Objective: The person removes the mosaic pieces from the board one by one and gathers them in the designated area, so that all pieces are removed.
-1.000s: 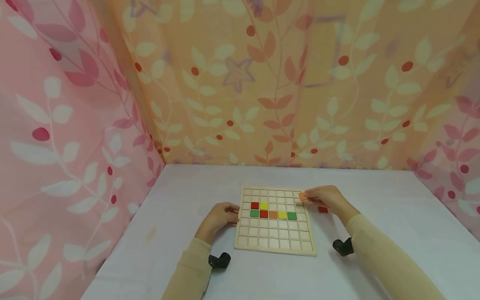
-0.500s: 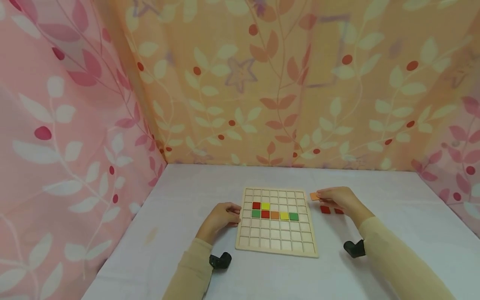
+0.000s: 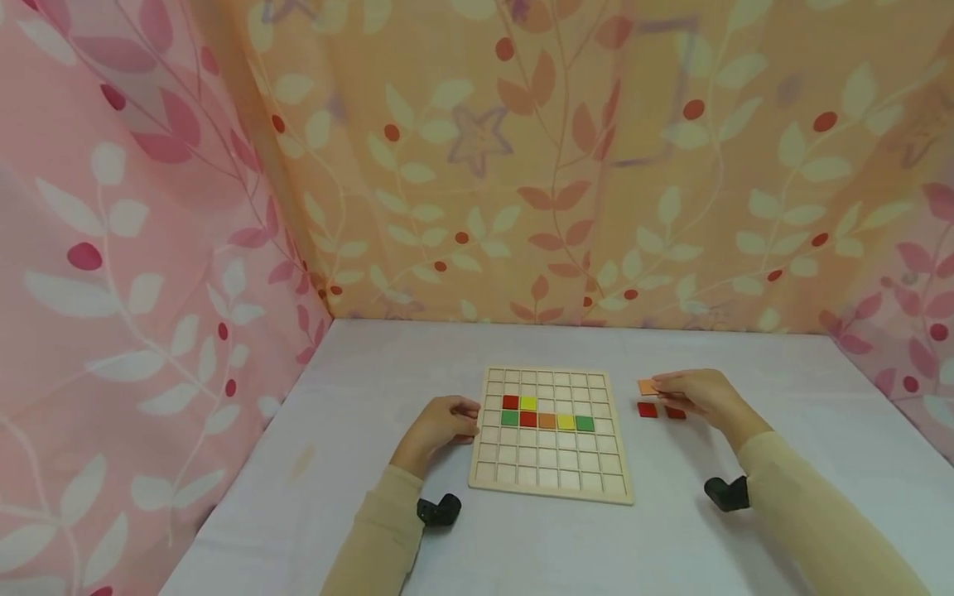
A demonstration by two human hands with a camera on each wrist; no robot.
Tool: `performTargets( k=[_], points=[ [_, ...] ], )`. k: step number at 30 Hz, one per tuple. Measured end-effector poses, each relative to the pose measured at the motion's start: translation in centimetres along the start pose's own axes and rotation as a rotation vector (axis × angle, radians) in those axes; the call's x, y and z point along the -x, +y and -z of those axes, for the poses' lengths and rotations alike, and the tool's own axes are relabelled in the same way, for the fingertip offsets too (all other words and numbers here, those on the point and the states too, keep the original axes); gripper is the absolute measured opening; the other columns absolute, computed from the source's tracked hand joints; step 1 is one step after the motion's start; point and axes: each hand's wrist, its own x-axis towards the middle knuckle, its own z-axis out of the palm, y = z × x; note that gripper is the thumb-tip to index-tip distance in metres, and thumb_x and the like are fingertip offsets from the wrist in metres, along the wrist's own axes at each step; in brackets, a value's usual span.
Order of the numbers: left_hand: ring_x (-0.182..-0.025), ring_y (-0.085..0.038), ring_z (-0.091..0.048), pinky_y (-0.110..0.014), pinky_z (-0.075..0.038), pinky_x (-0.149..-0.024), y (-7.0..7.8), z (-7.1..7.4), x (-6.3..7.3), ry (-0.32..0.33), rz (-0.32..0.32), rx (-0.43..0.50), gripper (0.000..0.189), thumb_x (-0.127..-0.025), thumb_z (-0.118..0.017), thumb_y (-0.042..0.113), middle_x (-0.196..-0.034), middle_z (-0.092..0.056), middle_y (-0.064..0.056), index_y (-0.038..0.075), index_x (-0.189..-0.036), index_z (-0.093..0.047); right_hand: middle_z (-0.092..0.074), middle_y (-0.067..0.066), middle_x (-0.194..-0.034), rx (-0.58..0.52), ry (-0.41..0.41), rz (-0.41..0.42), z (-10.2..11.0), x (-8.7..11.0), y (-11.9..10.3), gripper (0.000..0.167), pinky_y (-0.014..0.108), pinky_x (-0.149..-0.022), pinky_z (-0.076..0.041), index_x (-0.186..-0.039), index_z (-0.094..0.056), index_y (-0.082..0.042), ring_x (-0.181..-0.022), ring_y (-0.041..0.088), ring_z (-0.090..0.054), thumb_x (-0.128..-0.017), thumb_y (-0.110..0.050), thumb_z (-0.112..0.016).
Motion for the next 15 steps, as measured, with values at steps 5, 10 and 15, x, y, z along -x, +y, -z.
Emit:
performTargets(
  k=[5,10,15],
  points=[
    [-0.079,-0.013,-0.064,-0.025,-0.060,-0.068,0.1,-0.1,0.1,0.008,-0.003,-0.003,0.037,-0.080,-0.069,-0.012,-0.101,-0.067,-0.013,-0.006,-0.117,-0.065,-0.068,-0.011,-0.078,0.024,0.032,-0.028,0.9,0.2,0.2,0.059,0.024,-0.079,-0.060,-0.142,-0.045,0.011,-0.077,0.007,-0.070,-0.095,-0.016,-0.068],
    [-0.079,-0.013,-0.063,-0.027,-0.060,-0.069,-0.2,-0.3,-0.2,0.017,0.017,-0.014,0.040,-0.081,-0.070,-0.011,-0.105,-0.067,-0.016,-0.006,-0.120,-0.064,-0.071,-0.009,-0.078,-0.028,0.022,-0.020,2.0,0.5,0.7,0.040,0.023,-0.076,-0.060,-0.128,-0.062,0.007,-0.074,0.007,-0.071,-0.094,-0.012,-0.068],
    [-0.078,-0.013,-0.063,-0.026,-0.060,-0.068,-0.3,-0.4,-0.2,0.022,0.021,-0.015,0.039,-0.081,-0.070,-0.011,-0.104,-0.067,-0.015,-0.005,-0.119,-0.065,-0.072,-0.008,-0.079,-0.092,-0.011,-0.006,2.7,0.8,0.9,0.009,0.023,-0.074,-0.060,-0.089,-0.079,-0.013,-0.073,0.007,-0.071,-0.092,-0.009,-0.070]
  ],
)
